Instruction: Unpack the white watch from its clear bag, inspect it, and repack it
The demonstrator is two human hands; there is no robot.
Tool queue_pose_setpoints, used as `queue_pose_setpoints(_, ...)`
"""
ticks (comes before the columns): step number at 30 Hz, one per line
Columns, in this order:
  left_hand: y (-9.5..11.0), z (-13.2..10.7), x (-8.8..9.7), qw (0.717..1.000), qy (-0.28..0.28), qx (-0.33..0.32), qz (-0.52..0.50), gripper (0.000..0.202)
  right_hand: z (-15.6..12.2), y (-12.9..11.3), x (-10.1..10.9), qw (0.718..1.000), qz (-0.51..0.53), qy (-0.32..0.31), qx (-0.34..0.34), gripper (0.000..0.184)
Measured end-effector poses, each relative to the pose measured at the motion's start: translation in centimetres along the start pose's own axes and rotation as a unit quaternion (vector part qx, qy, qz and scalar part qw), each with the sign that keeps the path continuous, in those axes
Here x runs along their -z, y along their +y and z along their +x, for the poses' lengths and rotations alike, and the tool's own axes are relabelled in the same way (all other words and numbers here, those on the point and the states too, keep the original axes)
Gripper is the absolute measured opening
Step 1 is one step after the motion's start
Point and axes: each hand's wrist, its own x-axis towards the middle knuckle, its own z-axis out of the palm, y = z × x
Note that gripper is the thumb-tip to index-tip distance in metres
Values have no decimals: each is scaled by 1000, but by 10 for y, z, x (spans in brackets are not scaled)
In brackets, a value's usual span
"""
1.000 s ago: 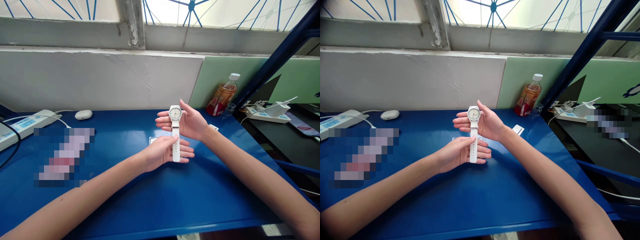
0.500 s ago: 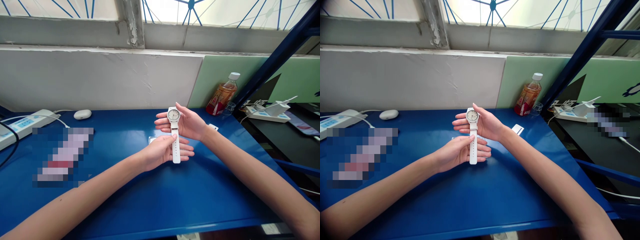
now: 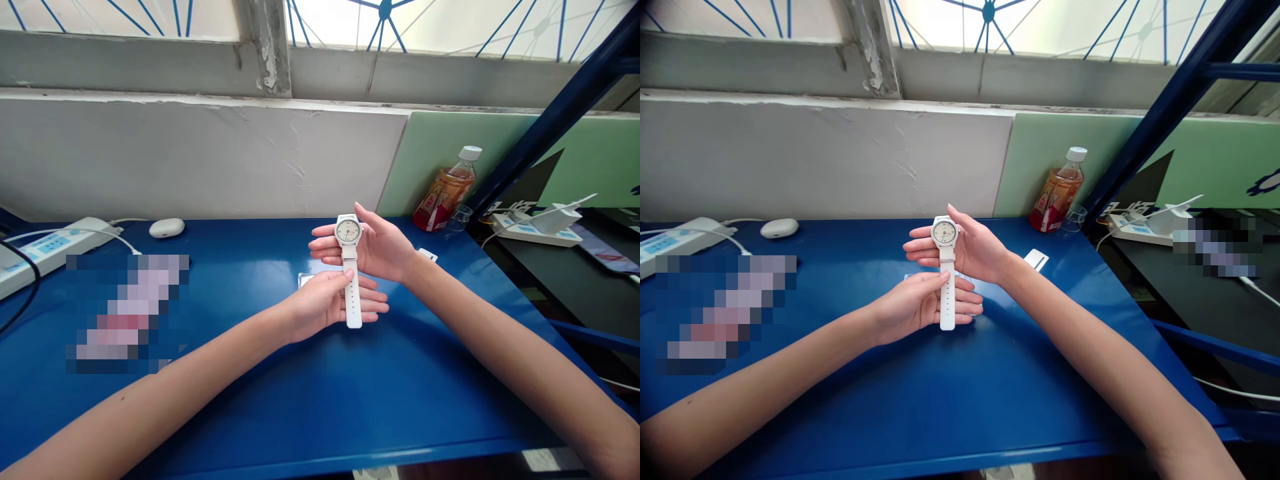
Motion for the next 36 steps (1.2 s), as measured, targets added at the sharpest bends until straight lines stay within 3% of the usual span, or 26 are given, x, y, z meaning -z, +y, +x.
queue_pose_setpoints(13, 3, -1, -2, 1000, 21, 4, -4, 39, 1, 0, 4, 1000, 7, -13, 9, 77)
queue_pose_setpoints(19, -2, 2, 5, 1000, -20, -15, -17, 39, 0, 0, 4, 1000, 13, -6, 9, 68)
queue_pose_setpoints(23, -2, 3, 8, 997, -63, -39, -30, 36, 0, 0, 3, 1000, 8, 21, 17, 58)
queue_pose_setpoints(31, -2, 0, 3, 995, 15, -94, -1, 24, 2, 1, 5, 989, 40, 110, 94, 32)
queue_pose_setpoints(36, -4, 0, 3, 996, -28, -77, -24, 19, 2, 3, 4, 983, -4, 136, 123, 30)
